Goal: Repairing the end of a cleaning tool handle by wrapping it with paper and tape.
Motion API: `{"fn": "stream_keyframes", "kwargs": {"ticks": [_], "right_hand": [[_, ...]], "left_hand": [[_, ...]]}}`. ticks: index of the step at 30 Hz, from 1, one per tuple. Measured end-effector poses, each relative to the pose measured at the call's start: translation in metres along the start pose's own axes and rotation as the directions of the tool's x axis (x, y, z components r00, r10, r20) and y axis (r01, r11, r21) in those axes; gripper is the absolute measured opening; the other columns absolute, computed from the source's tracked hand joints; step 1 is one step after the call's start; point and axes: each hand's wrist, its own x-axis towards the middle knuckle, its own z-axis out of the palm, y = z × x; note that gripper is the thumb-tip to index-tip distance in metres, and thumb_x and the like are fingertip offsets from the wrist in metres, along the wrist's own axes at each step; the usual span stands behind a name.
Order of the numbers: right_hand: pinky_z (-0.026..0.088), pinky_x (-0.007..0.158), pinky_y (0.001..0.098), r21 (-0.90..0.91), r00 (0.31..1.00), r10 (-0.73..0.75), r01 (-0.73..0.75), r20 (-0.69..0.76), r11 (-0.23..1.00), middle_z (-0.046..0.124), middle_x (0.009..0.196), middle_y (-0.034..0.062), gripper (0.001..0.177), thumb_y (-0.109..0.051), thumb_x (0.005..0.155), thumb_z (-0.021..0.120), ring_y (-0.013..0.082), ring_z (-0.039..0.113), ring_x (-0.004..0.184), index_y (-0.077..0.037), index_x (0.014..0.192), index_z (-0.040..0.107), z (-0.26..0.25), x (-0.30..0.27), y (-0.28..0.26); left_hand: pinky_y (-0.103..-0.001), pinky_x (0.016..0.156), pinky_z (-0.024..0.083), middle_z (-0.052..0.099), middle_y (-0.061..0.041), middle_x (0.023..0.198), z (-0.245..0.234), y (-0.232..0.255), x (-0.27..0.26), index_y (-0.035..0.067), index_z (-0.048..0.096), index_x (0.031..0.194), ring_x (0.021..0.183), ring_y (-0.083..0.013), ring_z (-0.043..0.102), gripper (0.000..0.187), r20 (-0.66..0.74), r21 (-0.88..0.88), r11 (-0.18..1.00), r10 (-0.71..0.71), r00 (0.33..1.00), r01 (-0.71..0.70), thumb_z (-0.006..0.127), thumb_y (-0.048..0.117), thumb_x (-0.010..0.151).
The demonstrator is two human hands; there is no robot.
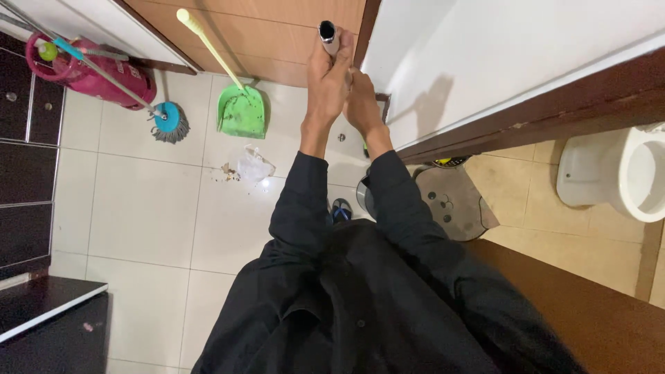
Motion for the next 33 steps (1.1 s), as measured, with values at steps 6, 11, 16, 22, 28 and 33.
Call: {"fn": "stream_keyframes", "kwargs": {"ticks": [6, 11, 16, 22, 28, 33], "right_hand": [[0.045, 0.092, 0.0502, -0.009, 1.000, -0.006, 0.006, 0.020, 1.000, 0.063, 0.109, 0.0222, 0.011, -0.004, 0.099, 0.053, 0.0432, 0.054, 0.104, 0.000, 0.108, 0.057, -0.002, 0.017, 0.013], [0.046, 0.092, 0.0486, 0.036, 1.000, 0.001, -0.002, 0.026, 0.999, 0.066, 0.109, 0.0226, 0.016, -0.006, 0.096, 0.056, 0.0417, 0.057, 0.105, 0.001, 0.111, 0.059, 0.006, 0.026, 0.001], [0.050, 0.094, 0.0463, 0.160, 0.993, -0.113, 0.106, 0.039, 0.982, 0.068, 0.112, 0.0248, 0.018, -0.008, 0.098, 0.056, 0.0385, 0.062, 0.106, 0.002, 0.112, 0.060, 0.020, 0.033, -0.008], [0.047, 0.094, 0.0464, 0.064, 0.976, -0.134, 0.125, 0.170, 0.990, 0.067, 0.110, 0.0246, 0.023, -0.006, 0.097, 0.051, 0.0418, 0.058, 0.105, 0.002, 0.115, 0.062, 0.041, 0.033, -0.027], [0.046, 0.097, 0.0479, 0.086, 0.896, -0.209, 0.191, 0.392, 0.978, 0.068, 0.114, 0.0203, 0.019, -0.010, 0.100, 0.051, 0.0413, 0.058, 0.105, 0.001, 0.110, 0.063, 0.058, 0.022, -0.057], [0.046, 0.101, 0.0465, 0.166, 0.817, -0.340, 0.296, 0.465, 0.940, 0.068, 0.114, 0.0198, 0.019, -0.016, 0.101, 0.060, 0.0395, 0.061, 0.109, 0.000, 0.111, 0.062, 0.093, 0.005, -0.054]], "left_hand": [[-0.026, 0.052, 0.035, 0.047, 0.002, 0.074, 0.002, -0.021, 0.011, 0.005, 0.055, 0.103, 0.060, -0.0058, 0.042, 0.021, -0.041, -0.067, 0.966, -0.253, 0.967, 0.250, 0.056, 0.024, 0.111], [-0.024, 0.053, 0.037, 0.049, 0.005, 0.078, -0.002, -0.010, 0.018, 0.008, 0.056, 0.105, 0.063, -0.0031, 0.044, 0.019, -0.070, -0.035, 0.971, -0.240, 0.968, 0.238, 0.055, 0.026, 0.109], [-0.025, 0.058, 0.039, 0.050, 0.005, 0.084, -0.017, -0.015, 0.018, 0.010, 0.049, 0.104, 0.069, -0.0036, 0.044, 0.020, -0.142, -0.042, 0.985, -0.174, 0.974, 0.170, 0.054, 0.028, 0.110], [-0.026, 0.059, 0.040, 0.047, 0.004, 0.081, -0.043, -0.010, 0.005, 0.008, 0.051, 0.102, 0.069, -0.0056, 0.042, 0.024, -0.276, 0.068, 0.977, -0.177, 0.945, 0.203, 0.053, 0.031, 0.111], [-0.028, 0.071, 0.042, 0.046, -0.001, 0.086, -0.067, 0.007, -0.024, 0.004, 0.049, 0.103, 0.080, -0.0100, 0.040, 0.028, -0.391, 0.241, 0.959, -0.046, 0.919, 0.150, 0.053, 0.030, 0.113], [-0.030, 0.081, 0.049, 0.055, -0.005, 0.093, -0.085, 0.020, -0.055, 0.003, 0.049, 0.108, 0.086, -0.0124, 0.050, 0.026, -0.461, 0.371, 0.924, 0.097, 0.882, 0.092, 0.053, 0.028, 0.113]]}}
